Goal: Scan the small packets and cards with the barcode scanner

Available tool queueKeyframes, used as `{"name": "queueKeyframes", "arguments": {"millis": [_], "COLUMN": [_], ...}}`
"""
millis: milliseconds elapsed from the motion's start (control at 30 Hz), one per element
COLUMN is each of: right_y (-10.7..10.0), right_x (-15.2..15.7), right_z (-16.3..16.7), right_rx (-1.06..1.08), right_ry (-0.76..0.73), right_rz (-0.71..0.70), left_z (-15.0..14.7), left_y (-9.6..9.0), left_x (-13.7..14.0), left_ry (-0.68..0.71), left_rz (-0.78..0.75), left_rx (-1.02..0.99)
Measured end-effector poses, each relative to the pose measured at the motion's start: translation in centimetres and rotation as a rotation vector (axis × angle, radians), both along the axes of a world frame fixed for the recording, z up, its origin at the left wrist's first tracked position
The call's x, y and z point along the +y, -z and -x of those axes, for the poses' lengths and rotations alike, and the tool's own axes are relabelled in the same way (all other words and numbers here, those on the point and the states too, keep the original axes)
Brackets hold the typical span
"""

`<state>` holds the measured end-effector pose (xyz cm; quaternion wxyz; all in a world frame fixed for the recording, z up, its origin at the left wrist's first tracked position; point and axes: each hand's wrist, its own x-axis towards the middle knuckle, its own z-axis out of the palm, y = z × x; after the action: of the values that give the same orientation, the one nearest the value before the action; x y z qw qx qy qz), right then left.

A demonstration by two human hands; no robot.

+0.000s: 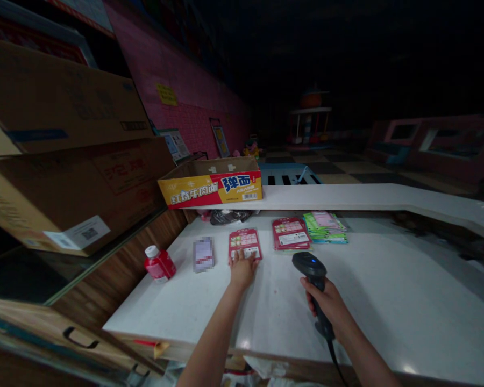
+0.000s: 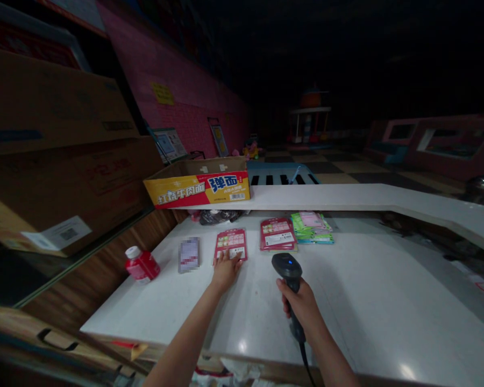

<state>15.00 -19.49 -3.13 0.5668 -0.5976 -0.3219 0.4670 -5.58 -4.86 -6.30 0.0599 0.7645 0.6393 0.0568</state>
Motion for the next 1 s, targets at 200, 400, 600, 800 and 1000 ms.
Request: {"name": "queueKeyframes", "arguments": {"millis": [200,400,600,800,1000], "right_y": [0.3,0.7,0.7,1.0,1.1], "right_x": [0.2,0.3,-0.1,-0.1,0.0], "right_z": [-1.5,-2.6,-3.2,-3.8,-4.2], "right_rx": [0.017,0.052,0.052,0.04,0.052], "right_ry": [-0.019,0.026,0.101,0.104,0.1], "right_rz": [0.023,0.021,0.018,0.012,0.012], "left_z": [0.9,-3.4,-9.8,-11.1,-9.1], "left_y": [-0.2,-1.1,-2.7,-1.8,-1.0], "left_x": [1.0,2.5,5.5,7.8,9.3], "left_ry": [0.073,0.038,-0.194,-0.257,-0.228], "left_rz": [-0.05,-0.123,-0.036,0.166,0.148], "left_rx": [-0.033,-0.331,-0.513,-0.457,-0.541]}}
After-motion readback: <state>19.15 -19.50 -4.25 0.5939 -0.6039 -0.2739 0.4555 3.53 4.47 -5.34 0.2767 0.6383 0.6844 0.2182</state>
